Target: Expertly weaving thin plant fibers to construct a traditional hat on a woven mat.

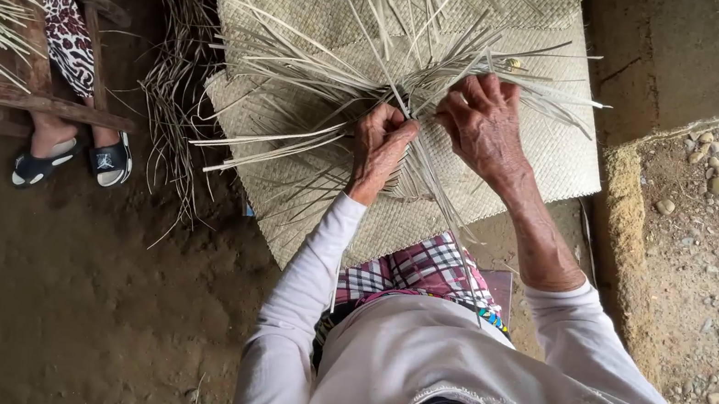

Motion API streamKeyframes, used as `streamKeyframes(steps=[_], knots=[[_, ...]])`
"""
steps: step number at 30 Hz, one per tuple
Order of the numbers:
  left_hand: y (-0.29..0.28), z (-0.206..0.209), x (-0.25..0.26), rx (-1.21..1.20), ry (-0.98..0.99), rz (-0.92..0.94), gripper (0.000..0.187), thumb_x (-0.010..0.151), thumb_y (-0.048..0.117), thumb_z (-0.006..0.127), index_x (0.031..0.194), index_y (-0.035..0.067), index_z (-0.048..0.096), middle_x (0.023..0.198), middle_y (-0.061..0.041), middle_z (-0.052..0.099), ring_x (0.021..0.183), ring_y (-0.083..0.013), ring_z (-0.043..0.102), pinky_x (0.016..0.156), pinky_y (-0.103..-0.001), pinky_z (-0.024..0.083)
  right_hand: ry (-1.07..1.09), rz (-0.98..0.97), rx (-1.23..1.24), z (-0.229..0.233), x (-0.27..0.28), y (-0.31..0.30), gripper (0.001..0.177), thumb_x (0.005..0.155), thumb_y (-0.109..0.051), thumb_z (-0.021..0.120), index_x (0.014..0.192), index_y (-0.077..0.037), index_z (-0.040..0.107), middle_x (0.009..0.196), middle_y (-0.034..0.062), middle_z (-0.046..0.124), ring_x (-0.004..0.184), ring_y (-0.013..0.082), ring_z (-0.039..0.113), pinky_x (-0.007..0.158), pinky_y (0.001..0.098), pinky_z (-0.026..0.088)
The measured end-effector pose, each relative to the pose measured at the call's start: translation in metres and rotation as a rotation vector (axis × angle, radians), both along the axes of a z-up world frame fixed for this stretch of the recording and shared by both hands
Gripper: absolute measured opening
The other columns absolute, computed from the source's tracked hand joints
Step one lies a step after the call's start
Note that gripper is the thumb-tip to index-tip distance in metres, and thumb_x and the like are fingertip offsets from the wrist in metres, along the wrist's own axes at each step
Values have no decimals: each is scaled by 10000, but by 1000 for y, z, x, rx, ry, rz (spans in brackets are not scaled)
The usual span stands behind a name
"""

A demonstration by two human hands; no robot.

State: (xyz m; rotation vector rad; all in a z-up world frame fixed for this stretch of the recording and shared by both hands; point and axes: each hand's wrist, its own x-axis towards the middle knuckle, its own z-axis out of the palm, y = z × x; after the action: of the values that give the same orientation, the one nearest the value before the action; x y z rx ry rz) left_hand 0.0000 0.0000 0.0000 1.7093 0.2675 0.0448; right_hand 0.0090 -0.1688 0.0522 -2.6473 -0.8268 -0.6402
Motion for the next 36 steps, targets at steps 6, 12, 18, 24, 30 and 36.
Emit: streamKeyframes(steps=[6,12,18,24,30,36], knots=[[27,-50,35,152,66,-208,349,698,449,673,565,138,591,465,-6,505,489,-90,470,471,-223,348,50,-93,-125,39,-40,26,241,777,-315,677,633,-152,572,503,9,547,548,216,565,651,375,381],[39,56,22,260,357,-493,333,707,335,669,831,28,630,573,-60,580,429,-97,555,348,-166,474,232,357,-48,35,-105,114,159,852,-202,558,699,-160,553,431,11,507,567,182,619,791,360,487],[26,34,27,249,336,-441,292,705,213,627,872,-23,588,672,-124,593,488,-168,635,364,-222,556,590,869,116,100,-105,89,202,902,-136,555,1072,-29,545,548,125,628,676,246,698,883,387,494],[22,-32,34,132,29,-255,251,675,193,624,837,3,604,662,-150,628,638,-203,621,507,-303,487,434,436,103,66,-45,28,143,827,-37,615,964,-26,577,632,94,569,645,238,629,672,327,532],[14,6,-2,-19,-5,-143,235,735,142,623,921,-1,635,752,-159,641,731,-206,616,590,-324,485,390,313,167,55,-8,22,267,754,13,667,1016,-14,622,837,135,522,811,274,553,704,367,502],[13,11,-12,-112,-8,-141,217,725,162,608,910,62,662,736,-117,626,731,-159,594,615,-275,490,464,335,428,18,7,21,110,820,-122,677,872,-52,610,806,117,513,775,300,563,673,392,462]])
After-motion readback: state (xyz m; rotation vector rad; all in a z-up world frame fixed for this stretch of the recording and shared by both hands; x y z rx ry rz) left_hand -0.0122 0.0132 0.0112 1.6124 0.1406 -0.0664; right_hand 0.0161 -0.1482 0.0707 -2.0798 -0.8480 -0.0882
